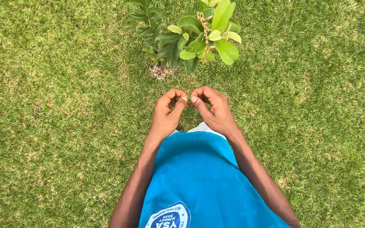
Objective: Picking small seeds or dried parts from a garden plant.
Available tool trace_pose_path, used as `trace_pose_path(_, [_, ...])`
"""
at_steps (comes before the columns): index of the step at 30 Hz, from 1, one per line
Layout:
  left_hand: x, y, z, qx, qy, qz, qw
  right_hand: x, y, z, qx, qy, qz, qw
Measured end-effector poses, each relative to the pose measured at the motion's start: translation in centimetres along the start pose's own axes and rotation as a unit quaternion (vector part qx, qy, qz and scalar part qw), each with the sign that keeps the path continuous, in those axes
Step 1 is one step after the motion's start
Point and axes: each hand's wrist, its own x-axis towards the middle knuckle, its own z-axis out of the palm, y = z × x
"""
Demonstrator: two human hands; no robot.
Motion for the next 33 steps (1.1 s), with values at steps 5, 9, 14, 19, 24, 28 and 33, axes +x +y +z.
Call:
trace_pose_path(5, [0.5,0.1,0.0,-0.048,-0.002,-0.061,0.997,-0.2,-0.3,-1.3,0.14,-0.022,0.028,0.989])
trace_pose_path(9, [0.6,0.5,0.3,-0.056,-0.001,-0.07,0.996,-0.8,0.5,-3.3,0.341,-0.077,0.0,0.937])
trace_pose_path(14, [0.7,0.0,0.4,-0.071,-0.007,-0.037,0.997,0.3,-0.9,-2.6,0.305,0.012,0.012,0.952])
trace_pose_path(19, [0.6,-0.2,0.2,-0.094,0.004,-0.035,0.995,-0.8,1.2,-0.5,0.01,0.084,0.026,0.996])
trace_pose_path(24, [0.5,-0.2,0.2,-0.062,0.021,-0.034,0.997,-1.1,0.3,0.6,0.03,0.068,0.055,0.996])
trace_pose_path(28, [0.6,0.6,0.4,-0.038,0.018,-0.036,0.998,-1.1,0.8,0.7,0.039,0.081,0.047,0.995])
trace_pose_path(33, [0.6,1.5,0.3,0.037,0.01,-0.011,0.999,-0.8,0.0,0.4,-0.021,0.089,0.016,0.996])
